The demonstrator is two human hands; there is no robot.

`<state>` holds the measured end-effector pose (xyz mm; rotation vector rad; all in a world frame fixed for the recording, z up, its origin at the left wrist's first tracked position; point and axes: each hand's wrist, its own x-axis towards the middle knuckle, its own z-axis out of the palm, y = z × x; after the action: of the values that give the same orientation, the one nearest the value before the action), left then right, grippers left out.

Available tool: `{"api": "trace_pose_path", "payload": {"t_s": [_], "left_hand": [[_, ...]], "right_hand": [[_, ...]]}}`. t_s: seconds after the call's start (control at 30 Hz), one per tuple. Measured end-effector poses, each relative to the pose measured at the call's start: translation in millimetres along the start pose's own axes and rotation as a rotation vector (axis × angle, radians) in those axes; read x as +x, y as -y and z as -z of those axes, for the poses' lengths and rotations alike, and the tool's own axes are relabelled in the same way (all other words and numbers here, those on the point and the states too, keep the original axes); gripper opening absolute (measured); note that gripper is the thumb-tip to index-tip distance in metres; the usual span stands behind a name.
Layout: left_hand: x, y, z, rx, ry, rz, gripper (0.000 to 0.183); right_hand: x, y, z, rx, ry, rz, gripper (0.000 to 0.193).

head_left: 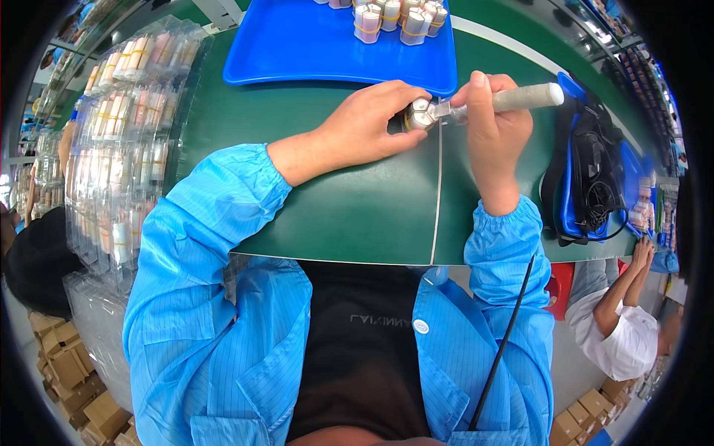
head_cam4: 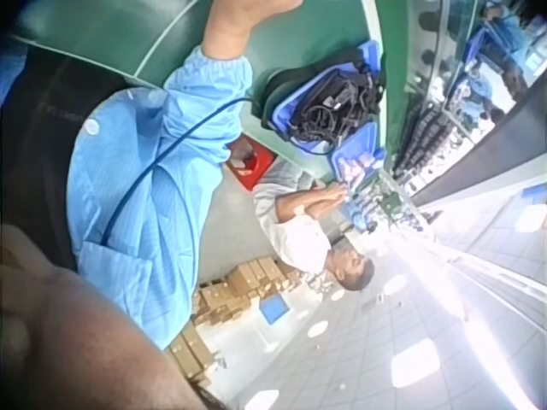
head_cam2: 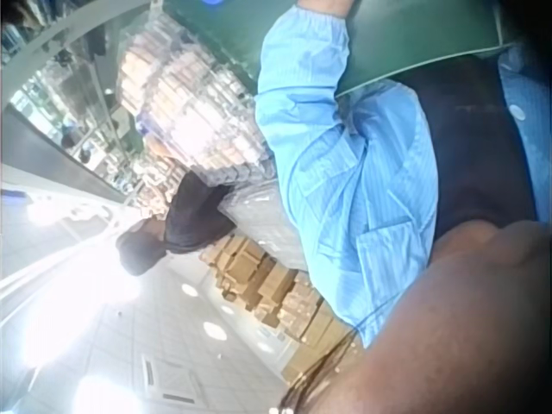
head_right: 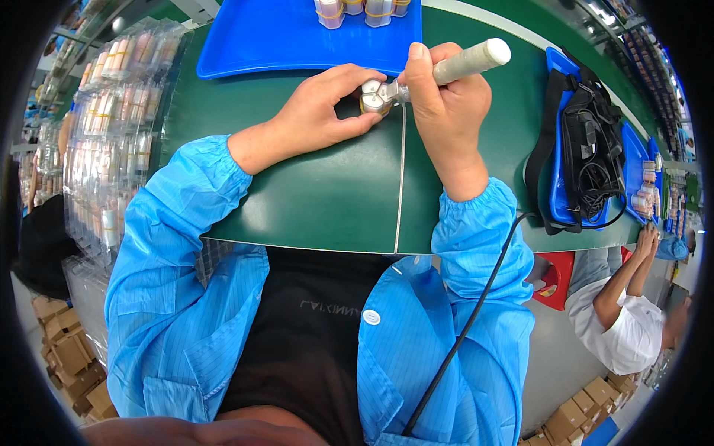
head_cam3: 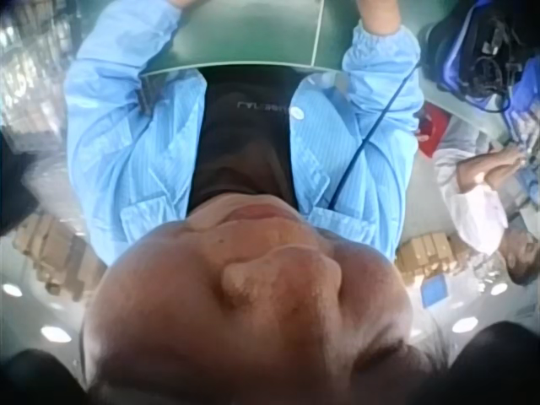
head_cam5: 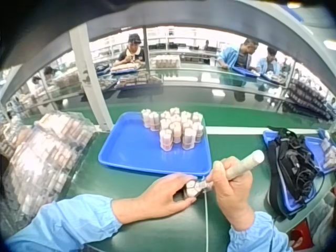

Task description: Assembling small components using a handheld dispenser at a factory workbench.

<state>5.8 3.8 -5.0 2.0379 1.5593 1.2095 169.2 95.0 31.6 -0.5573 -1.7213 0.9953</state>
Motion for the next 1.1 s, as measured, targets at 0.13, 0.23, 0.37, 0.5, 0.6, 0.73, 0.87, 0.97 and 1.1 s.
{"api": "trace_pose_path", "payload": {"t_s": [0.13,0.23,0.37,0.5,0.6,0.73,0.87,0.97,1.1], "left_hand": [[1,1,-1,0.017,-0.025,-0.053,0.047],[1,0,0,0.002,0.001,-0.023,0.050],[-1,4,1,-0.084,0.005,-0.044,0.054],[-3,2,0,-0.209,-0.080,-0.057,0.054],[-1,-7,5,-0.041,-0.054,0.017,0.056],[-3,-1,1,0.043,0.002,0.017,0.053],[-2,3,-2,0.044,-0.071,-0.104,0.045],[-1,1,-3,0.034,-0.077,-0.107,0.045],[-1,0,-4,0.013,-0.089,-0.101,0.045]], "right_hand": [[-1,-1,-2,0.015,0.016,-0.026,0.024],[-1,0,-1,0.028,-0.019,-0.034,0.026],[7,8,8,0.174,-0.149,-0.115,0.028],[10,4,12,0.260,-0.143,-0.123,0.028],[8,3,10,0.279,-0.125,-0.128,0.027],[4,5,6,0.222,-0.048,-0.114,0.026],[1,4,3,0.160,-0.001,-0.072,0.024],[-1,0,3,0.096,0.024,-0.057,0.024],[0,-2,2,0.053,0.027,-0.048,0.023]]}}
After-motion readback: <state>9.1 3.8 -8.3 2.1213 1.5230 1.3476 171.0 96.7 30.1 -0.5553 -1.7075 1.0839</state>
